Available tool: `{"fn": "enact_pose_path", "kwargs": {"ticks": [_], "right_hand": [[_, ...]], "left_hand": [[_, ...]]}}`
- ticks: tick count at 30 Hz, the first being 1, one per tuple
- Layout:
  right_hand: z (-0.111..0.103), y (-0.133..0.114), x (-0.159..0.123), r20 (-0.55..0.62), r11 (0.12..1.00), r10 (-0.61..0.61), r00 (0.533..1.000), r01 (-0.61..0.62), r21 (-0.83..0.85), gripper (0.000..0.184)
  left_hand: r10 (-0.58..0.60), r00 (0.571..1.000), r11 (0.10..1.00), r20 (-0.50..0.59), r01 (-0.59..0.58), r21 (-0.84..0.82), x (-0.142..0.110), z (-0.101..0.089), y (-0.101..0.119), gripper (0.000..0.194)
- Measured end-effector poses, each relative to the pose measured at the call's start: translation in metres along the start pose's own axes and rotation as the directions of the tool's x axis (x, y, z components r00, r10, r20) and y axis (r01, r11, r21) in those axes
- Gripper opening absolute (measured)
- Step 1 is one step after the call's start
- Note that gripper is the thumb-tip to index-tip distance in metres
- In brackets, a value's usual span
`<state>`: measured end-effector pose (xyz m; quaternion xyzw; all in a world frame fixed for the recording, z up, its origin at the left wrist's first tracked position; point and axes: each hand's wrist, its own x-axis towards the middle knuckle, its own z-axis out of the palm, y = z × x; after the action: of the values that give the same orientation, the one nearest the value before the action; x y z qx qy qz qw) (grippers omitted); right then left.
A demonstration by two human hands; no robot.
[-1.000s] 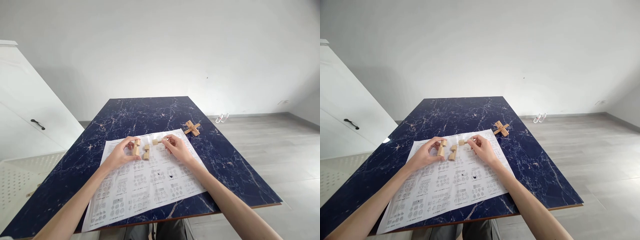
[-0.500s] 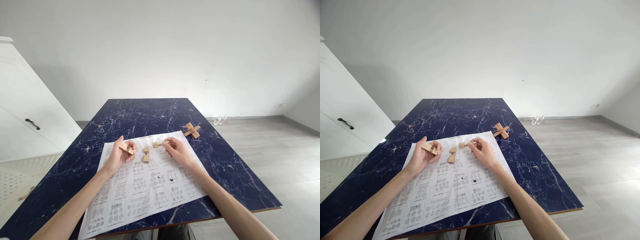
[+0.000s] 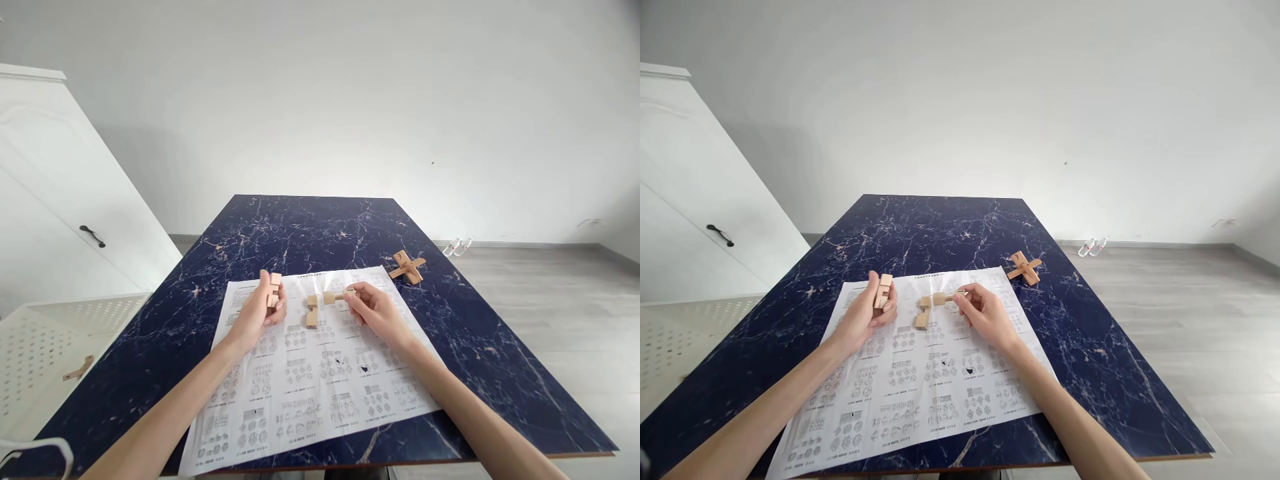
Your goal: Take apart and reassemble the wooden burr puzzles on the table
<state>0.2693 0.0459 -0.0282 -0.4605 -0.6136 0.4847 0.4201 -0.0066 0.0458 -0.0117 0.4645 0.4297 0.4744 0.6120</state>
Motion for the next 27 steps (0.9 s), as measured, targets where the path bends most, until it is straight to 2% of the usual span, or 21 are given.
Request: {"fn": "enact_pose_path", "kwargs": {"ticks": [4,7,13,16,22,25,27], "right_hand": [[0.003,-0.003,-0.004,0.032,0.995,0.026,0.999,-0.029,0.094,0.055],[0.004,-0.005,-0.006,0.064,0.978,0.039,0.997,-0.051,0.203,0.054],[0.005,-0.010,-0.008,0.229,0.921,0.078,0.970,-0.158,0.356,0.047],[0.007,-0.008,-0.010,0.302,0.903,0.050,0.952,-0.172,0.393,0.041],[0.013,0.002,-0.013,0.292,0.901,-0.037,0.956,-0.094,0.424,0.037],[0.015,0.002,-0.015,0.336,0.910,-0.042,0.941,-0.103,0.401,0.033],[0.017,-0.001,-0.016,0.370,0.922,-0.030,0.929,-0.117,0.369,0.033]], "left_hand": [[-0.013,1.000,1.000,-0.025,0.013,0.013,-0.003,0.005,0.003,0.042],[-0.017,0.999,1.000,0.029,0.017,0.013,-0.006,0.009,0.003,0.032],[-0.060,0.971,0.994,0.230,0.037,0.104,-0.016,0.021,-0.001,0.041],[-0.064,0.965,0.991,0.255,0.031,0.131,-0.021,0.027,-0.003,0.040],[-0.124,0.955,0.983,0.271,0.080,0.167,-0.028,0.032,-0.002,0.039],[-0.140,0.938,0.981,0.316,0.087,0.175,-0.031,0.033,-0.002,0.035],[-0.131,0.929,0.983,0.347,0.077,0.167,-0.033,0.033,-0.004,0.043]]}}
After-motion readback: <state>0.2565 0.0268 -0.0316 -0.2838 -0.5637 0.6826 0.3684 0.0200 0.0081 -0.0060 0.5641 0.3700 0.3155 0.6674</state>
